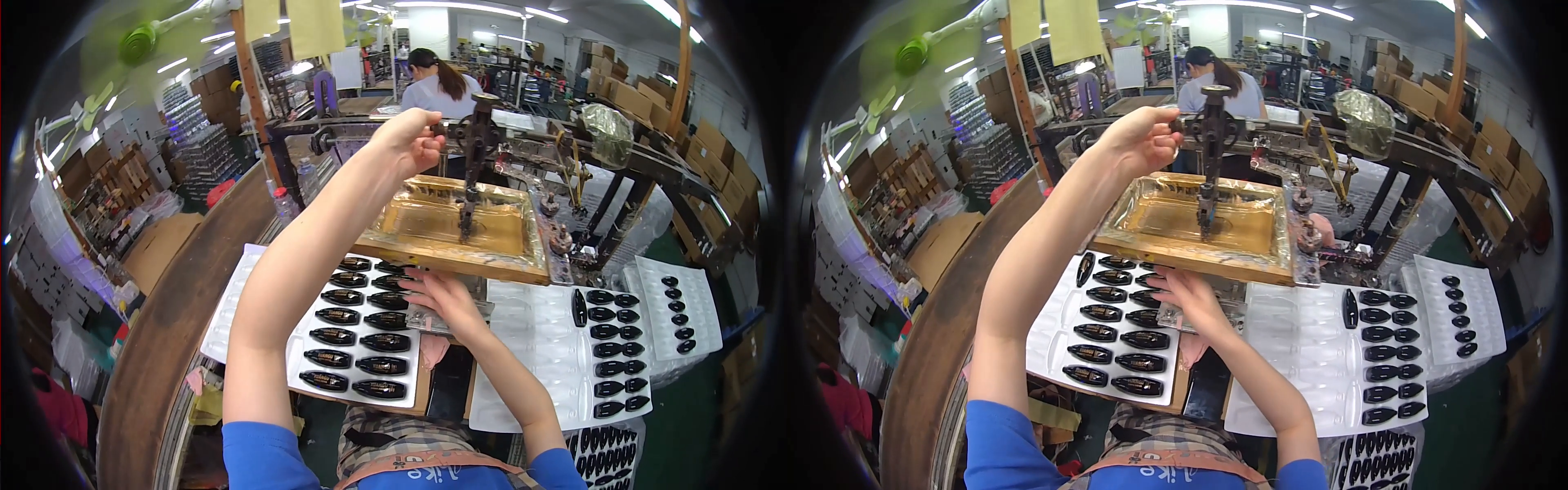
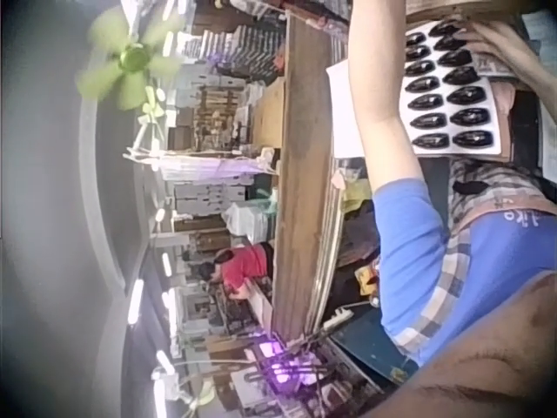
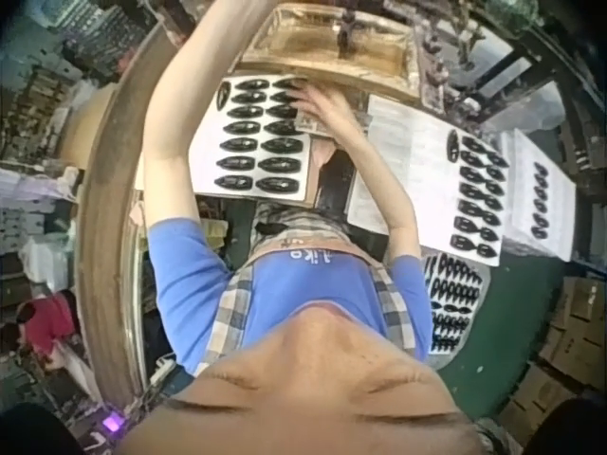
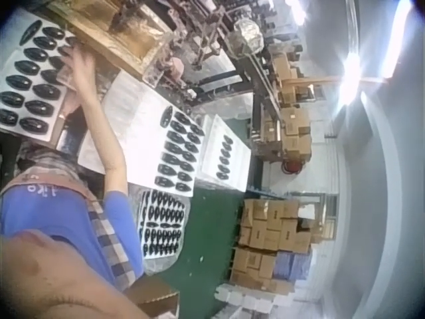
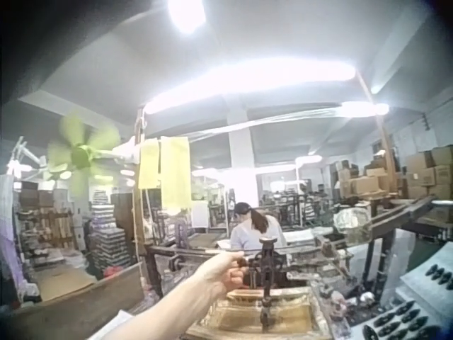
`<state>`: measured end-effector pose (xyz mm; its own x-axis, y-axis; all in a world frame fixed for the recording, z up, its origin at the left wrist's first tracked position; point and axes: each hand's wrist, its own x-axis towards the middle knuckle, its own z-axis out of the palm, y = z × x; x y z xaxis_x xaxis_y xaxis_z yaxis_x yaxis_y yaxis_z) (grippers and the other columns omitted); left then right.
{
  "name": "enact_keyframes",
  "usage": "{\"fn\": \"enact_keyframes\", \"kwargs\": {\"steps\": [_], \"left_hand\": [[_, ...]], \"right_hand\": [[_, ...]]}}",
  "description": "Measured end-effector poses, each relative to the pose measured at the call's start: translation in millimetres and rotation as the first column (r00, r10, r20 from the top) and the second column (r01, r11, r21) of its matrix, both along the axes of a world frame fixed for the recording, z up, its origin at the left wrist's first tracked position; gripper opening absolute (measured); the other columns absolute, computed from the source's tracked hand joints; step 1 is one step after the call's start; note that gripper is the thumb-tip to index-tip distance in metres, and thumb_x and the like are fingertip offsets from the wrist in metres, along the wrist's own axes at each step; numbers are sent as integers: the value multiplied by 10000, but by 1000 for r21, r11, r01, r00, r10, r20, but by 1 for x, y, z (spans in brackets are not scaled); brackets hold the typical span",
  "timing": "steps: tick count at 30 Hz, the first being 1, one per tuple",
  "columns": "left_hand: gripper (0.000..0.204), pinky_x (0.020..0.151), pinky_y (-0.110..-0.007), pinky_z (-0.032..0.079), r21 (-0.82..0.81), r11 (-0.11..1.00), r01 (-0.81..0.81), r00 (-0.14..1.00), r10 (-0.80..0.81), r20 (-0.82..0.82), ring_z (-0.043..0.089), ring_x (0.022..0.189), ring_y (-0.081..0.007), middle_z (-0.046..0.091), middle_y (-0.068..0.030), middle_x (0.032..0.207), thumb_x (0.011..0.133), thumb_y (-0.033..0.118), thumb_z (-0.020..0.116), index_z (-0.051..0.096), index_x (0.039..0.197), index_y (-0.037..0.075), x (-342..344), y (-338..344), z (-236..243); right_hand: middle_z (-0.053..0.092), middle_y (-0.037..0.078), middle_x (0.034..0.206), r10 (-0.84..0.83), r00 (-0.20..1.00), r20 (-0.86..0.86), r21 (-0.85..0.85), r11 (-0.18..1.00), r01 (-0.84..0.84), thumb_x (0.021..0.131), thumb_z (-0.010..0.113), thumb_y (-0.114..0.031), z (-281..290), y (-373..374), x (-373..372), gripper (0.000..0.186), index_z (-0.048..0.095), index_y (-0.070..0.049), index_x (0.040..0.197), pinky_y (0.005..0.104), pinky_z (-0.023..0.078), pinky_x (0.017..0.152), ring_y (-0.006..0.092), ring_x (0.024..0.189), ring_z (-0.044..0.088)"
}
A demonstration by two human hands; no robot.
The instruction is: Manually screen printing logos onto small black plastic objects using a manual printing machine.
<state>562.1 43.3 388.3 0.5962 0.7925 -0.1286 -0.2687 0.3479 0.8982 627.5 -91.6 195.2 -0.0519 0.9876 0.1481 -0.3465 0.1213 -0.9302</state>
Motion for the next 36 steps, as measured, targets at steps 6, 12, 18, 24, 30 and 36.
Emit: {"fn": "enact_keyframes", "kwargs": {"steps": [6, 12, 18, 24, 30, 36], "left_hand": [[151, 435, -176, 367, 160, 986, 40, 999, -45, 26, 454, 562, -85, 508, -55, 750, 843, 179, 523, 453, 854, 47, -16, -11, -11], [299, 458, -192, 388, 480, 877, -30, 994, -23, 103, 501, 592, -86, 546, -79, 831, 853, 173, 501, 455, 1082, -16, -64, -54, -19], [148, 504, -197, 420, 750, 661, -17, 993, 99, -64, 519, 575, -86, 558, -63, 697, 835, 30, 471, 565, 920, -46, -157, -117, -103], [145, 583, -195, 459, 370, 923, 103, 981, -32, -193, 557, 640, -85, 591, -60, 731, 832, 40, 512, 582, 943, -22, -176, -151, -196], [172, 639, -199, 463, 342, 925, 168, 955, -66, -290, 576, 704, -89, 609, -55, 768, 839, 65, 514, 571, 979, -17, -165, -170, -233], [186, 655, -201, 457, 215, 950, 226, 949, -165, -268, 567, 706, -85, 607, -60, 785, 850, 68, 503, 557, 1003, -25, -157, -183, -255]], "right_hand": [[458, 180, 1133, 96, 548, -831, -14, 981, -192, 844, 499, -225, 3, 33, -4, 433, 370, 30, 1170, 484, 302, 976, 308, 1146, 385], [459, 140, 1152, 118, 615, -780, 8, 984, -180, 863, 474, -236, -10, 20, 33, 409, 368, -36, 1204, 484, 344, 941, 253, 988, 472], [492, 121, 1077, -217, 973, 74, -108, 969, 224, 877, 464, -163, -18, -19, 111, 291, 430, -22, 1130, 407, 474, 802, 224, 919, 517], [473, 106, 1168, -494, 394, 776, 416, 868, 270, 857, 512, -238, -29, -3, 112, 383, 413, -40, 1170, 325, 384, 884, 180, 1045, 468], [398, 91, 1258, -489, 145, 860, 476, 872, 114, 856, 489, -338, -39, 19, 105, 499, 333, -87, 1258, 321, 307, 967, 213, 1149, 385], [374, 98, 1279, 15, 487, 873, -58, 996, 73, 872, 462, -330, -14, 13, 103, 509, 291, -73, 1277, 317, 286, 984, 223, 1176, 357]]}}
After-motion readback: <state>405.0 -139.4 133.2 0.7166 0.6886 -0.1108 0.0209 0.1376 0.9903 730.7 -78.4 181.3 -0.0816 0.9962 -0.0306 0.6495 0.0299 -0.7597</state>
